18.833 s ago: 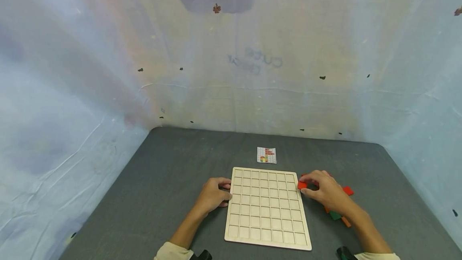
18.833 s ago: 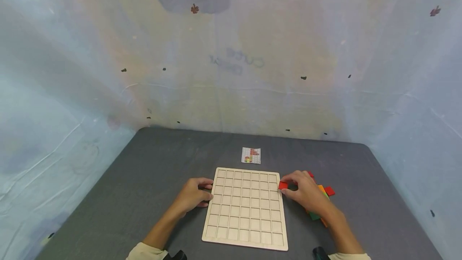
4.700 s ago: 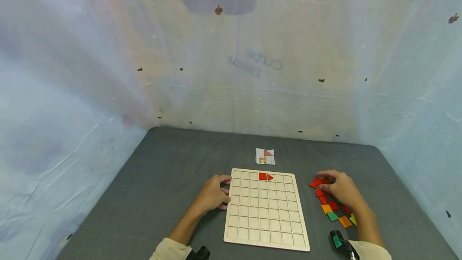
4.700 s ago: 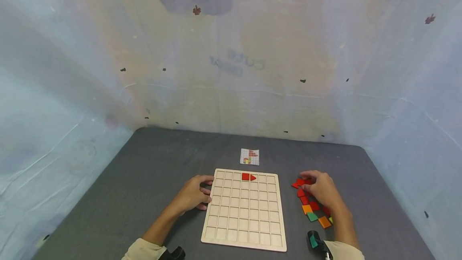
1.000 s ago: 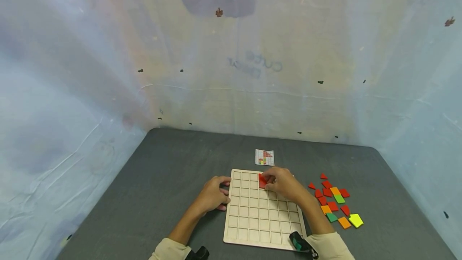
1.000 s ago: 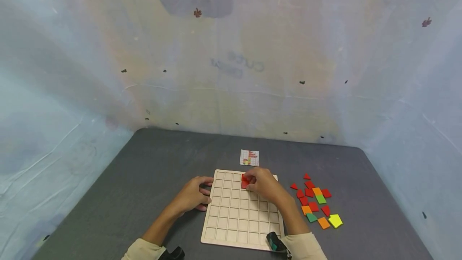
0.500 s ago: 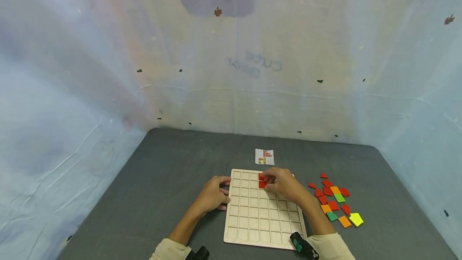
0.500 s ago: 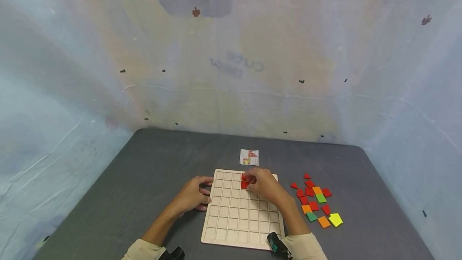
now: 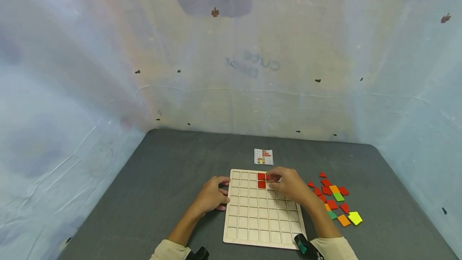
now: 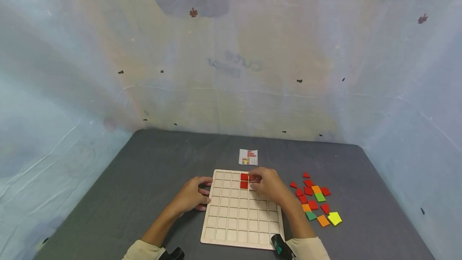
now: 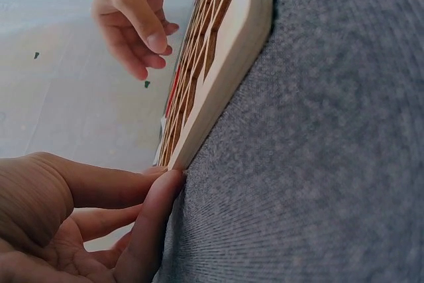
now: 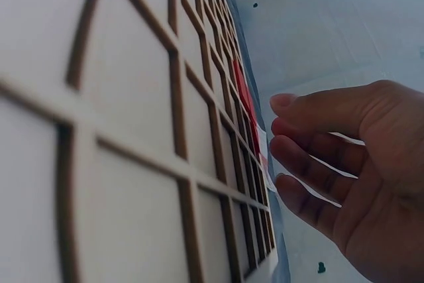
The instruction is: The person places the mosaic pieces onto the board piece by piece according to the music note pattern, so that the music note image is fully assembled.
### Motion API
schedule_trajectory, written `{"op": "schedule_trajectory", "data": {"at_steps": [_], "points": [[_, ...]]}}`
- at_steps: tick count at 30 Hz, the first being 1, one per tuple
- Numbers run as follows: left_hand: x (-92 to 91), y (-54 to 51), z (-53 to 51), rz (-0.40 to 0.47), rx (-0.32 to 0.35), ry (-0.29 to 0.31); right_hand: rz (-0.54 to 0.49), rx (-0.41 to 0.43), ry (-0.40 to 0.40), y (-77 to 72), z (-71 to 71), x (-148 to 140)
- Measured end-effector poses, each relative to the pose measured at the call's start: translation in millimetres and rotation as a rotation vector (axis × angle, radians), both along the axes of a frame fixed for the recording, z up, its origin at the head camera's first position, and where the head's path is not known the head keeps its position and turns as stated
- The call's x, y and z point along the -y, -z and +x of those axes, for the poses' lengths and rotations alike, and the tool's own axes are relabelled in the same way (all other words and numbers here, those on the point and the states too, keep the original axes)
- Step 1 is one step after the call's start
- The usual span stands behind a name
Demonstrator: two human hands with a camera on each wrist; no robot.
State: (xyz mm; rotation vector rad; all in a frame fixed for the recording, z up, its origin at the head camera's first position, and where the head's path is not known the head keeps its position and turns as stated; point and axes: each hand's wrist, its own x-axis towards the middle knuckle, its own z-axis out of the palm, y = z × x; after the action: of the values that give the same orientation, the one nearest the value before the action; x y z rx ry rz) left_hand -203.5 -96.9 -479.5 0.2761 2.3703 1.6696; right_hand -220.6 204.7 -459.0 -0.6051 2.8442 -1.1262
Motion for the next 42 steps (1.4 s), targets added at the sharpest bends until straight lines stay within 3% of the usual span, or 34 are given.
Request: {"op": "schedule_trajectory", "data": {"at_steps": [8,22,27,42], "points": [[0.3,0.9,-0.1,0.003,-0.006,0.004,-0.017,0.026,0.091,-6.8,6.2,-15],[-0.5,2.0,-0.9,-0.002,-0.015,0.006,0.044,-0.029,0.198,-8.2,8.5,-48],[-0.1,2.4,-1.1,-0.001,-0.010,0.006,0.057,-0.061,0.226,-6.4,9.8,-62],[-0.4,2.4,-2.4,0.009,0.005,-0.001,0.063,-0.039,0.305,4.1,12.3,-102]]}}
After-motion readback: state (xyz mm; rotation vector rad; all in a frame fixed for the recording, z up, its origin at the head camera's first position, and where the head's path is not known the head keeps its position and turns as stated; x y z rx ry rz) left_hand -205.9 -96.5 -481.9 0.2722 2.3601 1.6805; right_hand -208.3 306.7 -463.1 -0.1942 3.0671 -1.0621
